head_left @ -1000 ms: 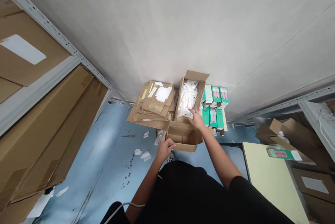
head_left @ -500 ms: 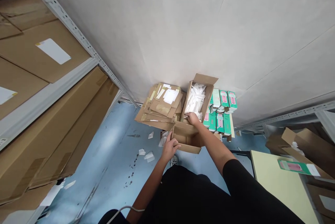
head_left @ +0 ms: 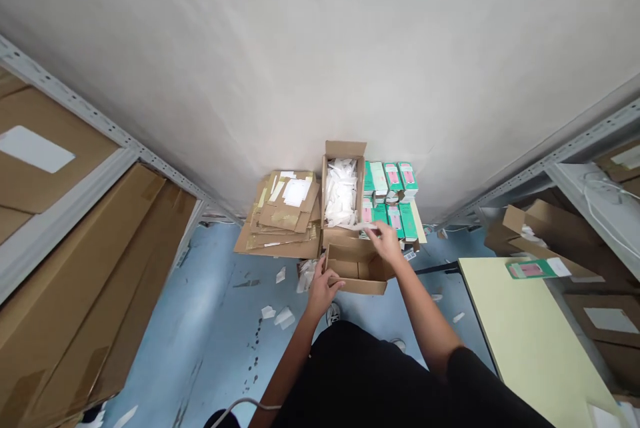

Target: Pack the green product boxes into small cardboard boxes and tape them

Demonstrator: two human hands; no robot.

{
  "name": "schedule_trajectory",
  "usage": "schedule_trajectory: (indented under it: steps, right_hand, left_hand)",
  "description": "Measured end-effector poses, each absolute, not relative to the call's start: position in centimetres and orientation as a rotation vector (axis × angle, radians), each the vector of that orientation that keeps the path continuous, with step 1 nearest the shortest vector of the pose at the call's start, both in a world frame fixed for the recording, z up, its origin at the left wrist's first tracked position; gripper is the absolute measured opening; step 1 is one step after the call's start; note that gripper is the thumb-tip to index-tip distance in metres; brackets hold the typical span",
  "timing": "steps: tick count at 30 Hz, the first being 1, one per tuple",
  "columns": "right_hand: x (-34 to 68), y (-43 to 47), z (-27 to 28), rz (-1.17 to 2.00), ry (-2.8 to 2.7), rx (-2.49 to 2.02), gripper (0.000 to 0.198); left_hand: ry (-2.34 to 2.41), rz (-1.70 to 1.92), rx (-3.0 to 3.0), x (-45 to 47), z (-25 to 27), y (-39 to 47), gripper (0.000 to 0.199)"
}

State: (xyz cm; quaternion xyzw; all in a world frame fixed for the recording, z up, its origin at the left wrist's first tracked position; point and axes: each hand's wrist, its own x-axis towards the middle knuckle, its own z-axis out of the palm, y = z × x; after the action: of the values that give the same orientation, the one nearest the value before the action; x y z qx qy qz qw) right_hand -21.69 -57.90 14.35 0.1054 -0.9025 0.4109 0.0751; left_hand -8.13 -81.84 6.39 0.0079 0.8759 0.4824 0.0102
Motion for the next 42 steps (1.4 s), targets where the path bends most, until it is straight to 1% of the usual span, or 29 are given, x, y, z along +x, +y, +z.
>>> schedule_trajectory:
  steps: [4, 9, 10, 11, 14, 15, 17, 24, 30, 37, 42]
  right_hand:
    - [-14.7, -51.6, 13.3, 1.283, -2.599, 0.222, 0.015]
    - [-8.6, -42.8, 12.3, 1.123, -2.667, -0.034, 0.013]
    - [-7.4, -40.9, 12.3, 1.074, -2.703, -0.096, 0.015]
    - [-6.2, -39.0, 12.3, 1.034, -2.736, -0.159, 0.023]
    - [-2.3, -33.6, 12.3, 1.008, -2.762, -0.304, 0.057]
    - [-0.9, -31.9, 12.4, 1.02, -2.74, -0.336, 0.065]
    - [1.9, -28.6, 12.6, 1.025, -2.666, -0.409, 0.07]
    - [12.0, -17.7, 13.0, 0.903, -2.397, -0.794, 0.063]
    - [17.6, -12.6, 12.5, 0.863, -2.189, -1.083, 0.059]
    - [18.8, -9.6, 12.0, 0.87, -2.046, -1.249, 0.055]
    - [16.3, -7.9, 12.2, 0.78, -1.948, -1.347, 0.051]
  left_hand:
    - [2.747, 1.485, 0.097, -8.3, 6.4, -76.9, 0.01]
    - [2.688, 1.462, 0.284, -8.9, 6.5, -67.1, 0.009]
    - [2.666, 1.458, 0.345, -9.1, 6.7, -64.9, 0.009]
    - [2.644, 1.451, 0.411, -9.2, 6.8, -62.7, 0.009]
    - [2.589, 1.421, 0.612, -9.2, 7.4, -56.1, 0.01]
    - [2.57, 1.409, 0.671, -9.1, 7.6, -54.0, 0.01]
    - [2.525, 1.378, 0.768, -8.5, 7.8, -49.9, 0.01]
    - [2.38, 1.223, 1.06, -4.6, 7.7, -37.5, 0.007]
    - [2.137, 1.124, 1.24, -3.0, 7.6, -29.9, 0.004]
    - [1.958, 1.029, 1.321, -4.0, 5.0, -22.8, 0.005]
    - [1.782, 0.9, 1.429, -5.9, 2.6, -16.4, 0.007]
